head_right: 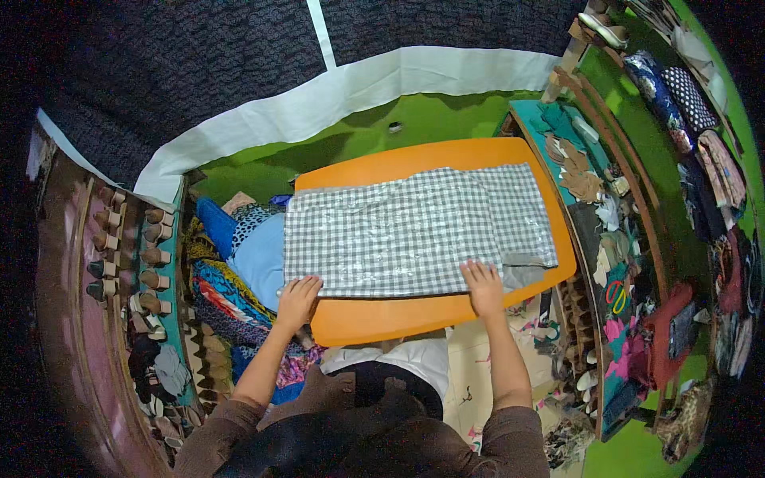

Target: Folding various pieces of fabric on a table and stacking them neatly on a shelf.

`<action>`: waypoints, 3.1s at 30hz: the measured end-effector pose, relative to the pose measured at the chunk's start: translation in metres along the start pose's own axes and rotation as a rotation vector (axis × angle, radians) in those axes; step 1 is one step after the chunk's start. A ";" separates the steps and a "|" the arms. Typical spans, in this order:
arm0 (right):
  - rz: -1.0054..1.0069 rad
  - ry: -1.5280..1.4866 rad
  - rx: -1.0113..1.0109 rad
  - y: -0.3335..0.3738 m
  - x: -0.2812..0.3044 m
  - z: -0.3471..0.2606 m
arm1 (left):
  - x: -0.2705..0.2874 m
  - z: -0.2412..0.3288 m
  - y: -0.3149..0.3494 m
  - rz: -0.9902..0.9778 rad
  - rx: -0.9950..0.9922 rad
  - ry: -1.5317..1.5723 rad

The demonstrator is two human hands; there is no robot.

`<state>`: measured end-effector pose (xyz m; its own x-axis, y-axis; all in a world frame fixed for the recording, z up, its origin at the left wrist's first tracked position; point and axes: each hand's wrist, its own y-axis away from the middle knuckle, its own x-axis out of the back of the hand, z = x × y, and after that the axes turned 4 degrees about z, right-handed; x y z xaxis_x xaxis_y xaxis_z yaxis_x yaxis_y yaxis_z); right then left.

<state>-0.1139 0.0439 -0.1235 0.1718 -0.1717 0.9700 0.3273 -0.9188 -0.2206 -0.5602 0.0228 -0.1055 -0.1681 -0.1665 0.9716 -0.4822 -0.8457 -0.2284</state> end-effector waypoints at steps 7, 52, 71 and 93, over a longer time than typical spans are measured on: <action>-0.085 0.098 -0.054 0.005 0.019 0.070 | 0.007 0.030 -0.026 -0.104 0.003 0.113; -0.133 -0.066 0.421 -0.130 0.006 0.175 | -0.067 0.105 -0.210 -0.165 0.197 -0.141; -0.207 0.002 0.128 -0.080 0.012 0.223 | -0.065 0.103 -0.151 -0.261 0.560 -0.209; -0.044 -0.576 0.344 -0.182 -0.003 0.084 | -0.076 0.197 -0.186 0.026 0.284 -0.058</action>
<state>-0.0956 0.2414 -0.0952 0.5886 0.1684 0.7907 0.6064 -0.7388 -0.2940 -0.2880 0.0928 -0.1245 -0.1236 -0.2120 0.9694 -0.2171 -0.9475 -0.2349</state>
